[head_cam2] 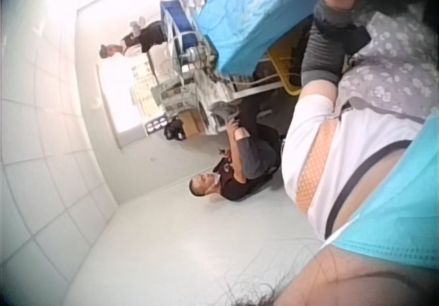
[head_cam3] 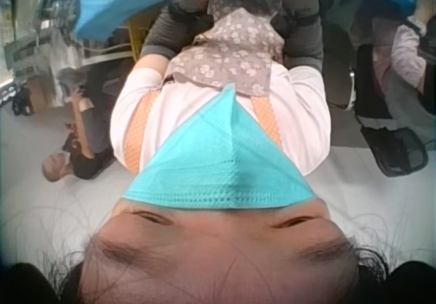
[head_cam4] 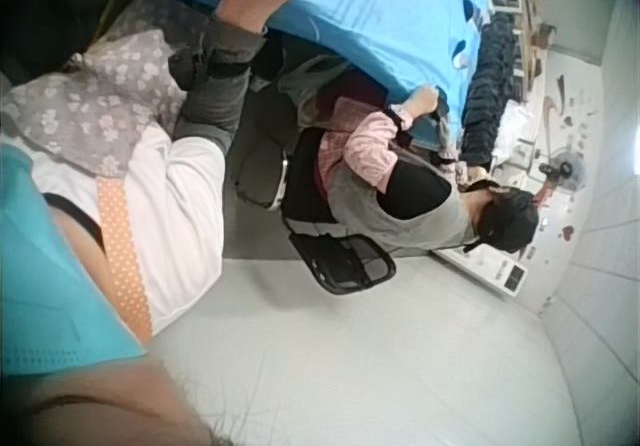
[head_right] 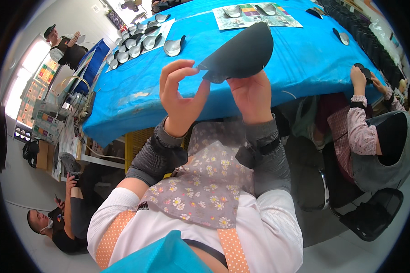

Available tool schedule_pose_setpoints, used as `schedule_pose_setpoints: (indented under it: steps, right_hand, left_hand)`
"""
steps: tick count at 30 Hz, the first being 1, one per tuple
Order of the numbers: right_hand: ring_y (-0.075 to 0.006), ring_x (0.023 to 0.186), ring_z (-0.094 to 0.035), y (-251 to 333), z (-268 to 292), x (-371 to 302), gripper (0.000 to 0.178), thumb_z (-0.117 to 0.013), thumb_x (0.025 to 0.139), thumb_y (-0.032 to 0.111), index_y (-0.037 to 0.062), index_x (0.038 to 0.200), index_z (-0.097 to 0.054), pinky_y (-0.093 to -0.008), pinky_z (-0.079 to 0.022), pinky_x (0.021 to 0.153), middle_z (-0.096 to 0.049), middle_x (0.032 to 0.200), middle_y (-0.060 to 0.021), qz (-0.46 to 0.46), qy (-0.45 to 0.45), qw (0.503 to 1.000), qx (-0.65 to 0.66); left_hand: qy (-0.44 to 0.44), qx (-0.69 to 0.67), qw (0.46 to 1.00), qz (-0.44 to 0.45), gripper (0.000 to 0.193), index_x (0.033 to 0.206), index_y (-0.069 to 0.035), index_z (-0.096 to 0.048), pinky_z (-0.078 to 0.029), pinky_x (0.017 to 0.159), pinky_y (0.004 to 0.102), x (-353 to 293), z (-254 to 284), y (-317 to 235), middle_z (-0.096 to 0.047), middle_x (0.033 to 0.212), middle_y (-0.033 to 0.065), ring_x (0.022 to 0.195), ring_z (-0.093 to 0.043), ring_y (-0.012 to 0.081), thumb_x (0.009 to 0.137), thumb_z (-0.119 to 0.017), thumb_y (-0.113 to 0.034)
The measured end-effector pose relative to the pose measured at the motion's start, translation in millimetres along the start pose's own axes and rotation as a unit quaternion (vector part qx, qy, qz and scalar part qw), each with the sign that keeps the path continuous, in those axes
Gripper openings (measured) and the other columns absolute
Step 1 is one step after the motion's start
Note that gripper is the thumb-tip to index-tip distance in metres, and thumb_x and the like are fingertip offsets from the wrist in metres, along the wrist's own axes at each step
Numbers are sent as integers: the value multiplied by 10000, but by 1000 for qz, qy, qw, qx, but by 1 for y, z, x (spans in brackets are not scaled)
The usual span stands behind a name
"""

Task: Inspecting and handling shoe components, specifically a black heel or toe cap piece, at a manufacturing table.

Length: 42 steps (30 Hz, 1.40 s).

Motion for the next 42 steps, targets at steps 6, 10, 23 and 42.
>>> schedule_pose_setpoints:
  steps: [6, 10, 23, 42]
  right_hand:
    - [-232, 1020, -565, -2, -5, -9, 232, -469, 884, 126, -3, 1055, -558, -391, -440, 897, -595, 1080, -110, -4, 4, 1000, 10]
    - [-225, 1018, -570, -6, -12, -14, 233, -464, 889, 140, 0, 1049, -559, -381, -445, 894, -598, 1080, -105, -23, -2, 1000, 19]
    - [-233, 996, -586, -20, -23, -17, 230, -435, 921, 174, 13, 1034, -554, -381, -488, 876, -596, 1042, -94, -35, -12, 999, -10]
    - [-216, 1020, -569, -22, -20, -19, 251, -434, 944, 203, 28, 1101, -518, -365, -484, 867, -568, 1083, -85, -20, -10, 1000, -21]
  left_hand:
    - [-29, -8, 999, -43, 250, 815, -28, -636, -477, 650, 263, -3, 5, -5, -585, 935, 100, 780, -571, 184, 613, -731, 86]
    - [-46, -36, 998, -26, 220, 803, -8, -639, -491, 665, 254, -5, 5, -6, -591, 939, 101, 787, -589, 176, 633, -712, 111]
    - [-64, -132, 985, 86, 184, 776, 13, -581, -516, 689, 273, -10, 4, -1, -646, 914, 128, 789, -626, 182, 661, -683, 114]
    - [-52, -111, 990, -65, 364, 992, -56, -552, -409, 882, 387, -8, 9, 6, -655, 877, 61, 797, -608, 209, 674, -690, 55]
Point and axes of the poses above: each hand's wrist, its own x-axis towards the middle knuckle, its own z-axis out of the back of the hand, y = z × x, the point moved 2 cm from there along x, towards the middle knuckle
